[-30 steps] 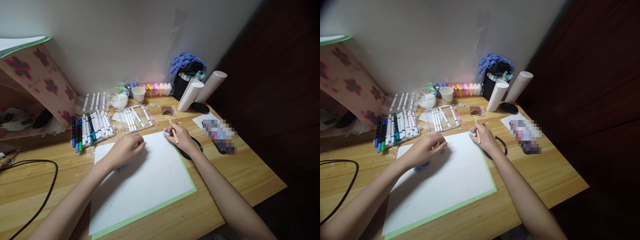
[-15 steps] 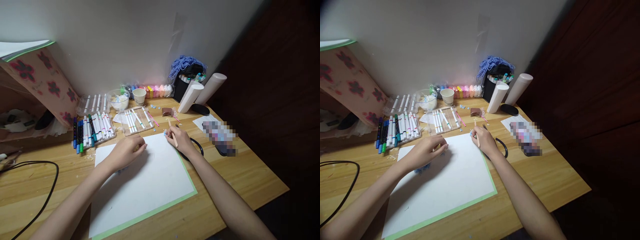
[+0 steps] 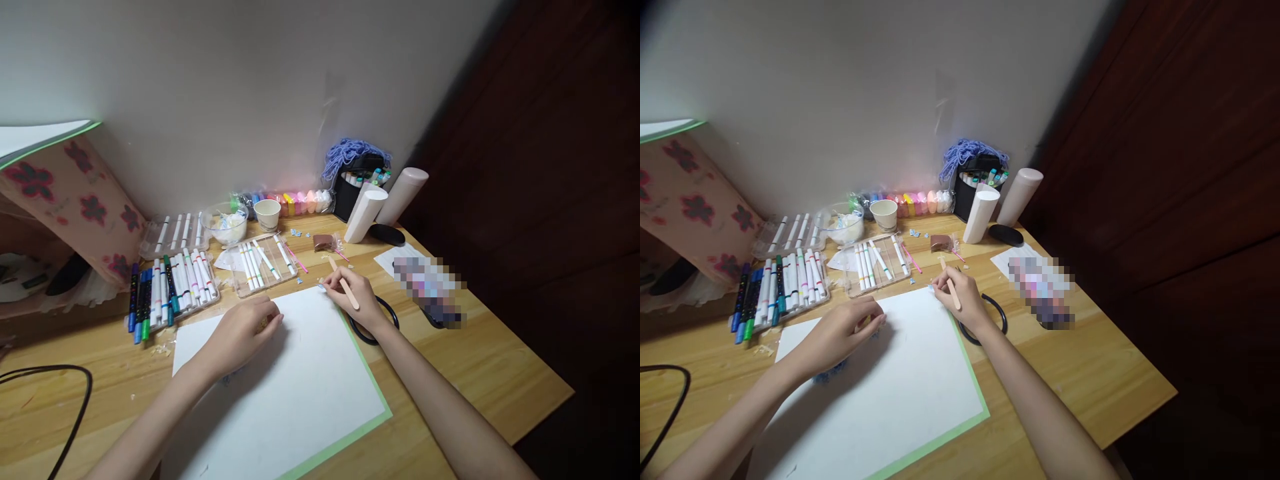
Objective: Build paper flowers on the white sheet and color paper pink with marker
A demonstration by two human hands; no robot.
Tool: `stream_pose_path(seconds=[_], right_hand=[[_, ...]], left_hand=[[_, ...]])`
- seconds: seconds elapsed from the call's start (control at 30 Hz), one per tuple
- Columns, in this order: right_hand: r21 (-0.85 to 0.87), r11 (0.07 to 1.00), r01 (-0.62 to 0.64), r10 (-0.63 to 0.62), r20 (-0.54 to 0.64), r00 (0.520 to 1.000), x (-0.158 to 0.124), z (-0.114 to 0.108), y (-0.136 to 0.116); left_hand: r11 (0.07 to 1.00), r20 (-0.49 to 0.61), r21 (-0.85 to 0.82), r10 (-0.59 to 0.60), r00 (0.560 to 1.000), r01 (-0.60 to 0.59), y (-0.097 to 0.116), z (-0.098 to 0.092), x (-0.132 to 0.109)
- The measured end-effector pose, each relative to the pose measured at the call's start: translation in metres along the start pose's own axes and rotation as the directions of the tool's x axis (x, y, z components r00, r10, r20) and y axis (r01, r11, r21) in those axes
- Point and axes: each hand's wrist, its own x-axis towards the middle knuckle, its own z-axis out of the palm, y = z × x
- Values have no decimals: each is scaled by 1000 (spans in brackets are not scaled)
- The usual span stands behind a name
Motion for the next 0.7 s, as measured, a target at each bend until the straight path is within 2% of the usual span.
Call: stream_pose_path(seconds=[0.1,0.23,0.37,0.57,0.7], right_hand=[[252,959,-132,139,-9,990,-2,2,-7],[440,887,-138,129,51,990,-11,13,-20],[390,919,-54,40,44,998,-25,27,-37],[168,972,165,-164,-24,986,-37,35,-51],[118,970,210,-207,-43,977,-39,36,-53]], left_hand=[[995,-49,-89,-57,997,53,5,6,0],[951,-113,-302,-108,988,70,19,14,-1],[905,-162,-420,-152,975,71,30,17,-2],[882,-200,-467,-175,964,63,32,21,-4],[879,-206,-475,-166,964,50,30,21,-5]])
